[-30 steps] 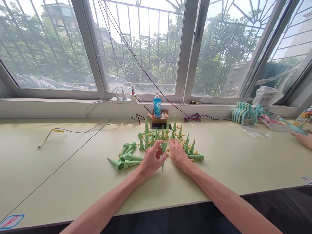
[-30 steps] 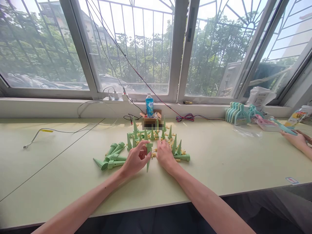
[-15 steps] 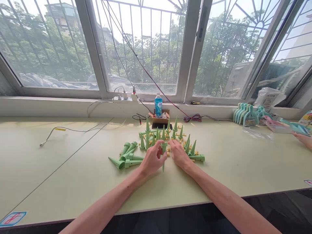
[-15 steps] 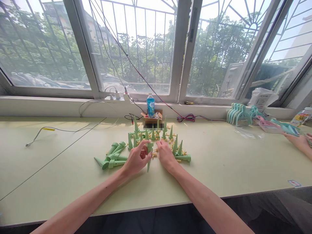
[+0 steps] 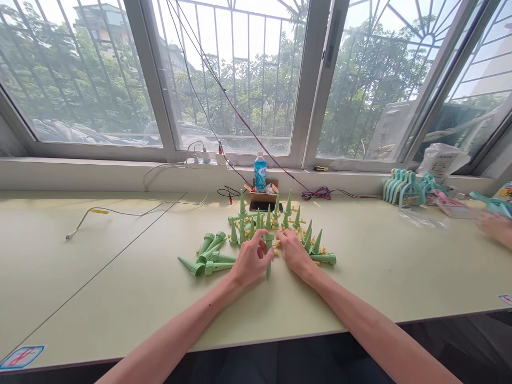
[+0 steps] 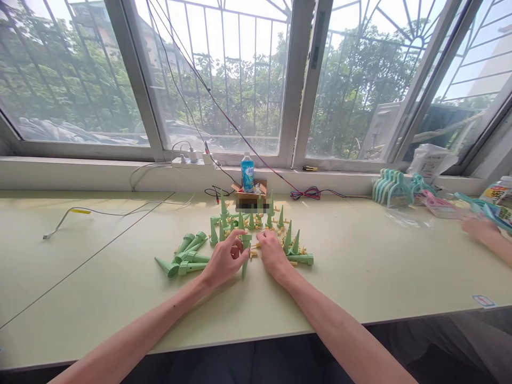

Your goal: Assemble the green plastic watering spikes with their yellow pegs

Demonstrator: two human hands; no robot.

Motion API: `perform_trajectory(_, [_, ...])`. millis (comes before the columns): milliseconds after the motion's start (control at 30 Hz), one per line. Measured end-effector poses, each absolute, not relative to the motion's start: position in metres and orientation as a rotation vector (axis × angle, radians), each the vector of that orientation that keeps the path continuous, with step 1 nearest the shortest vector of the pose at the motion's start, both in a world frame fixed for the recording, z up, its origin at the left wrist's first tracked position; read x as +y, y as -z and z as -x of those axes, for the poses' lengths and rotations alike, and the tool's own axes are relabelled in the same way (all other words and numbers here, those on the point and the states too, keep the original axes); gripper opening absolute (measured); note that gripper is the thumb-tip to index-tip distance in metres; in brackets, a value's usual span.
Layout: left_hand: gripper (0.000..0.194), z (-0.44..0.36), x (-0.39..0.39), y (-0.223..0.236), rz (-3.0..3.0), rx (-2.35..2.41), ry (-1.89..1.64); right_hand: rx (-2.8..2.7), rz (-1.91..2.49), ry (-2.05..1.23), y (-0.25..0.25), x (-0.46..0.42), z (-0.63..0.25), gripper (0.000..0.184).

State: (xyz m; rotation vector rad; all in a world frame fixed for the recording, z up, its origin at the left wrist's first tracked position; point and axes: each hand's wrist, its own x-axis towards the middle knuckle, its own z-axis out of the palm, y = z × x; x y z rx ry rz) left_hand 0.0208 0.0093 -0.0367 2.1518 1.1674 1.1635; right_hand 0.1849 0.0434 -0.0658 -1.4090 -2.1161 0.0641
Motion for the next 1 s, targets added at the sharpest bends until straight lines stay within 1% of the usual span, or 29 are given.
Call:
perform_trajectory(167, [0.03,-0.02,0.009,0.035,-2.087,1.17,-1.172,-2.031,1.33,-0.079,0.062,0.041,-0.183,0.026])
perform_trajectory(500, [0.031,-0.02,0.01,0.033,-1.959,1.215,-1.192,-1.707,0.944,-0.202,0.043,0.027,-0.176,0.016])
perform_trajectory(800, [0.03,-0.02,0.009,0.032,-1.931,1.214,-1.204,-1.626,0.801,-0.357,0.04,0.021,-0.173,0.008])
perform_trajectory(1000, [0.029,-0.021,0.009,0.032,-1.925,1.207,-1.213,-1.628,0.783,-0.425,0.04,0.02,-0.172,0.007])
